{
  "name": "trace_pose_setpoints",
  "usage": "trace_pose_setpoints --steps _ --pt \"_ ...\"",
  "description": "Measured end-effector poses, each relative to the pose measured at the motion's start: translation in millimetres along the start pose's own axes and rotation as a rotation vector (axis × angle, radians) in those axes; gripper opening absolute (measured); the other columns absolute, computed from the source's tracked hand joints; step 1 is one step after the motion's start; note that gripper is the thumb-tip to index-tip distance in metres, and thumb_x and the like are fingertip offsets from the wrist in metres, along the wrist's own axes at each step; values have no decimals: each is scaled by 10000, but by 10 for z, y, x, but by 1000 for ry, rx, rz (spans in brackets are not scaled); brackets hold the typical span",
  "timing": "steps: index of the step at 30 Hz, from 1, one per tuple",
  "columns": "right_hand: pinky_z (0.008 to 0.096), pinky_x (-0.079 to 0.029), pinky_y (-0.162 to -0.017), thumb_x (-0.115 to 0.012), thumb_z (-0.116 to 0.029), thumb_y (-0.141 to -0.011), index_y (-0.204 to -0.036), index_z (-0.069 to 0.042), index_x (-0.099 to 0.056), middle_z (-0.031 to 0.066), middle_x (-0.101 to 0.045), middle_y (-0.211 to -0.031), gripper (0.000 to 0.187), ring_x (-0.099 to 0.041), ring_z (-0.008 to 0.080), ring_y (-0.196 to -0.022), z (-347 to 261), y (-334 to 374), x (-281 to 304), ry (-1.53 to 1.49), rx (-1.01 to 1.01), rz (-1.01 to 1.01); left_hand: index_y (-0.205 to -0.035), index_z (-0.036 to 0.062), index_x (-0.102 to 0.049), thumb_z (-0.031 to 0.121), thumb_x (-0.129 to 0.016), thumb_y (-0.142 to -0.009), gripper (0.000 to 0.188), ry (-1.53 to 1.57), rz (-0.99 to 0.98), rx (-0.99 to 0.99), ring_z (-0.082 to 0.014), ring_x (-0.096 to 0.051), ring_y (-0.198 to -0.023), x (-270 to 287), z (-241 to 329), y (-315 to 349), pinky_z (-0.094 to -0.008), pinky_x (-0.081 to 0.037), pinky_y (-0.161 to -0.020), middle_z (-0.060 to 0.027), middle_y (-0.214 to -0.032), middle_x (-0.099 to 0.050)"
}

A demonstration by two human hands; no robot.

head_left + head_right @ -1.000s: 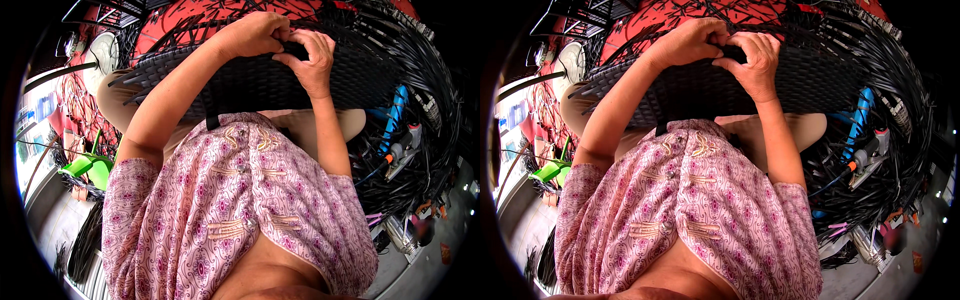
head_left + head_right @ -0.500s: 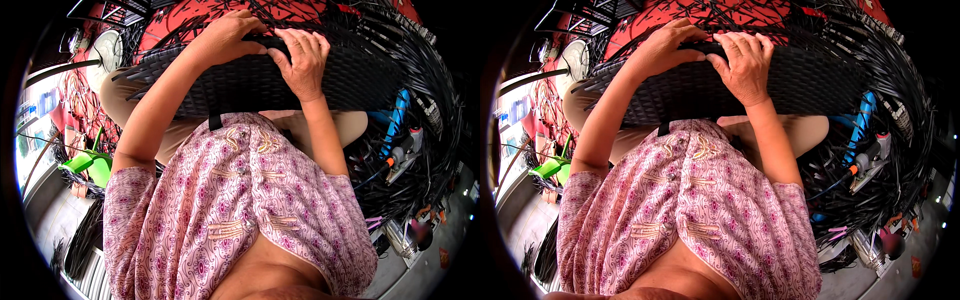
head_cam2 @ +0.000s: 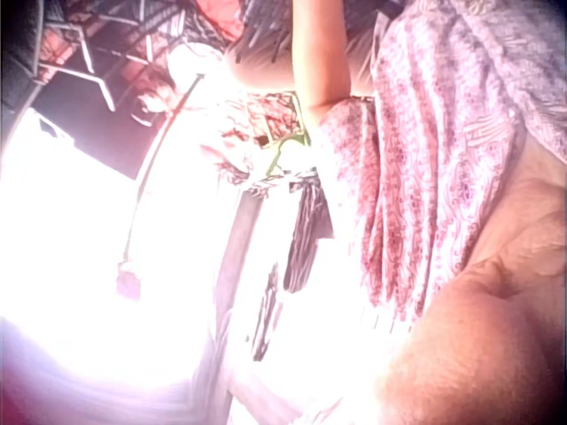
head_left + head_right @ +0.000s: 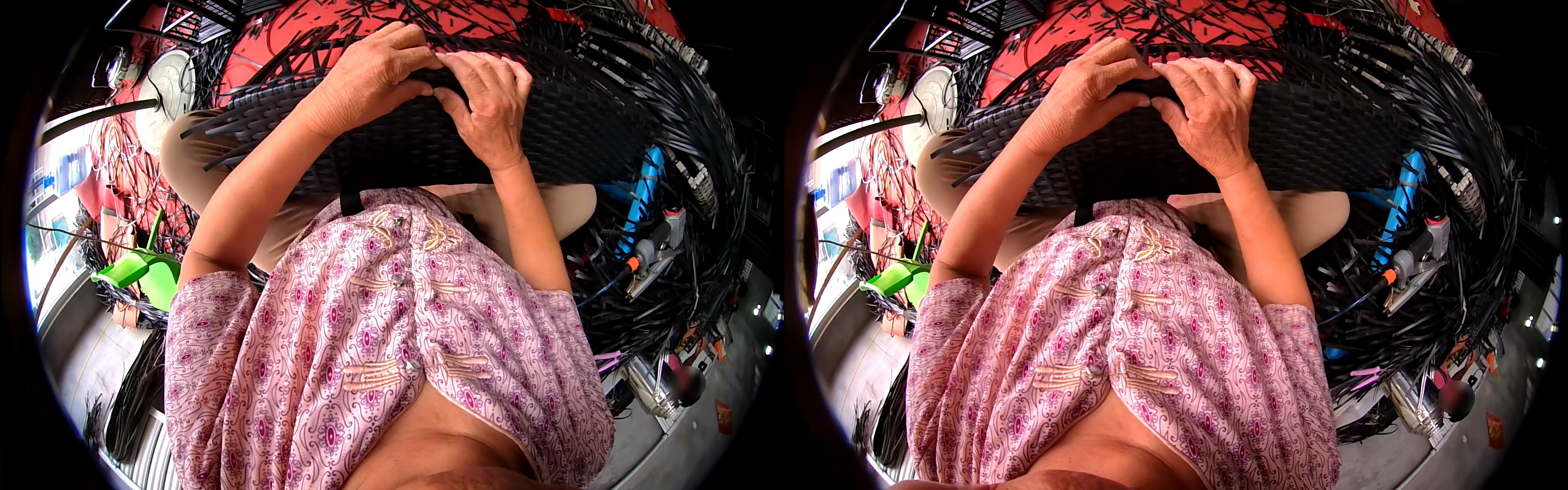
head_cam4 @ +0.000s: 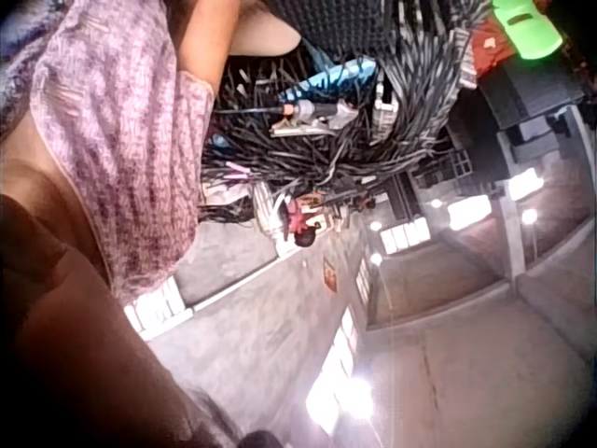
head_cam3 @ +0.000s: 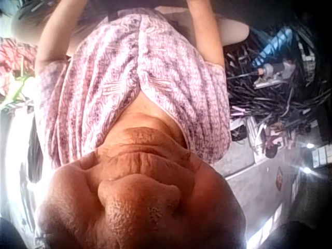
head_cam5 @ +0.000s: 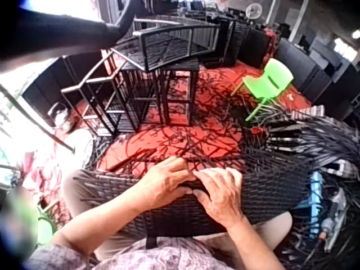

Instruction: The person weaves a black mat by hand, interlacing thin black strips into a rectangular frame. They repeatedly adjust the strips and press them into place to maintain the weave pattern.

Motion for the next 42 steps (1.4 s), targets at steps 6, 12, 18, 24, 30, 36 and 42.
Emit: trace_pose_setpoints --steps 6,12,18,24,30,36,42 --pt "459 -322 -1086 -791 -277 -844 -1230 -183 -701 -14 -697 -1187 408 -614 199 -1137 -7 -17 -6 -50 -14 33 -1119 59 -693 142 -832 -776 378 69 -43 99 -280 -656 -1005 96 -92 -38 -383 -543 -887 -97 -1055 -634" --pt "468 -329 -1075 -767 -262 -872 -1244 -200 -697 -29 -687 -1209 384 -613 181 -1118 -121 -77 -61 -37 24 14 -1163 27 -687 208 -846 -803 433 98 -219 284 -245 -693 -994 201 -423 162 -355 -553 -850 -97 -1034 -657" --pt "452 -358 -1028 -770 -240 -867 -1217 -151 -689 3 -677 -1164 370 -608 206 -1098 -234 -157 -170 6 23 22 -1160 20 -712 211 -790 -876 351 230 -306 241 -228 -671 -1008 138 -514 94 -338 -524 -893 -98 -1042 -669" --pt "436 -374 -1013 -779 -305 -861 -1116 -108 -693 46 -706 -1102 333 -630 243 -1070 -174 -227 -204 -55 -25 -34 -1161 14 -732 159 -692 -937 271 430 -466 364 -141 -662 -939 -25 -806 66 -281 -529 -840 -66 -1060 -708" --pt "420 -370 -1041 -720 -459 -914 -1140 -90 -707 53 -718 -1169 434 -634 248 -1120 -129 -269 -227 -68 -97 -162 -1180 36 -723 76 -654 -906 285 468 -667 440 -109 -670 -851 -22 -747 -49 -290 -543 -751 -16 -999 -739" --pt "422 -366 -1045 -729 -485 -902 -1137 -87 -716 56 -717 -1177 462 -634 254 -1125 -137 -286 -236 -59 -102 -175 -1145 20 -712 60 -670 -875 277 527 -653 451 -112 -656 -896 -212 -933 -127 -275 -523 -799 -48 -980 -722" --pt "424 -365 -1045 -731 -493 -900 -1113 -101 -719 51 -716 -1155 446 -635 247 -1113 -155 -286 -229 -74 -95 -129 -1117 9 -702 90 -696 -820 308 1080 -436 779 -100 -628 -886 -407 -1121 75 -249 -492 -848 -8 -962 -689"
Point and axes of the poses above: each hand's wrist, its own y-axis away from the middle knuckle, its own x-axis out of the back of the hand, z = x × y, the point moved 9 cm from there along -y, towards the middle knuckle
